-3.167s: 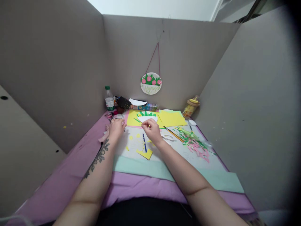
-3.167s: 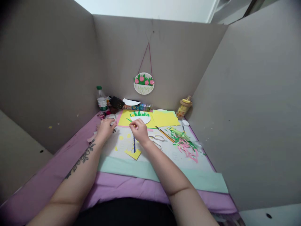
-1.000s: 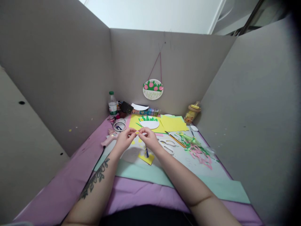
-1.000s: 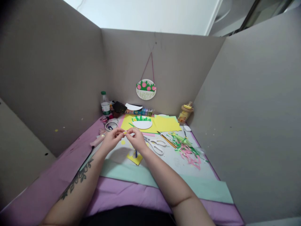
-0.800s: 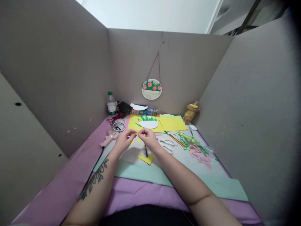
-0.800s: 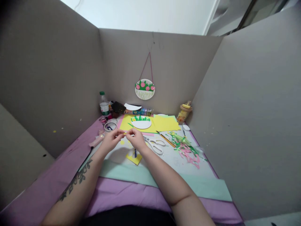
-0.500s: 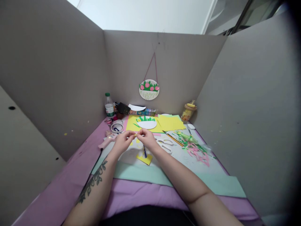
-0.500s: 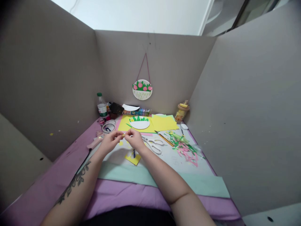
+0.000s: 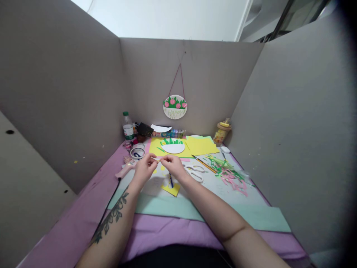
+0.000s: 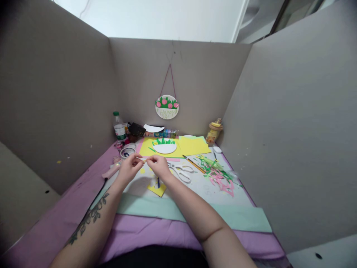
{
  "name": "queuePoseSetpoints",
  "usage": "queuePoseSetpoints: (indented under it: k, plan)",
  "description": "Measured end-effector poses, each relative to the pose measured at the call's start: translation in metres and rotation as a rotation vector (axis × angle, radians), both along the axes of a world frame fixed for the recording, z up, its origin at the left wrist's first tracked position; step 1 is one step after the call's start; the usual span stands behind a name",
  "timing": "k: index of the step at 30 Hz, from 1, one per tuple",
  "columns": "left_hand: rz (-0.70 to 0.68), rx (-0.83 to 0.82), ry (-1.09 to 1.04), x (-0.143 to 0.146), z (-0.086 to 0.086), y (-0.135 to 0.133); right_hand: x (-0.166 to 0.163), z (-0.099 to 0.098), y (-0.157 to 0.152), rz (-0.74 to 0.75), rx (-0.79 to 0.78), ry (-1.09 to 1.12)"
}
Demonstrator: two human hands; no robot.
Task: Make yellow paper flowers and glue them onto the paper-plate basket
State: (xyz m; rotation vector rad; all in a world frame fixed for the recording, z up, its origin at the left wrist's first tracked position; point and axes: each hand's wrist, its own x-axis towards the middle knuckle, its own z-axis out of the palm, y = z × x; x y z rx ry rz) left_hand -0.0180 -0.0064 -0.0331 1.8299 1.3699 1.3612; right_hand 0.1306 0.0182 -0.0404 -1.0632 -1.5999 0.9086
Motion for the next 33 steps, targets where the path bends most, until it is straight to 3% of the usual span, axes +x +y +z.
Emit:
queuePoseSetpoints:
  k: [4, 11, 16, 25, 33]
  plan:
    - [0.049, 0.013, 0.018, -0.001, 0.0, 0.0, 0.0, -0.003, 0.004, -0.086, -0.114, 0.068]
    - [0.007, -0.024, -0.13, -0.002, -0.002, 0.002, 0.0, -0.004, 0.004, -0.027, -0.066, 0.108]
    - [-0.033, -0.065, -0.163, 0.0, 0.0, 0.0, -0.002, 0.0, -0.002, -0.085, 0.157, 0.005]
    - [-0.093, -0.282, -0.356, 0.008, 0.011, -0.007, 0.005, -0.002, -0.006, -0.096, 0.592, -0.229]
    - [-0.108, -0.308, -0.41, 0.007, 0.012, -0.008, 0.007, -0.007, -0.01, -0.086, 0.781, -0.454]
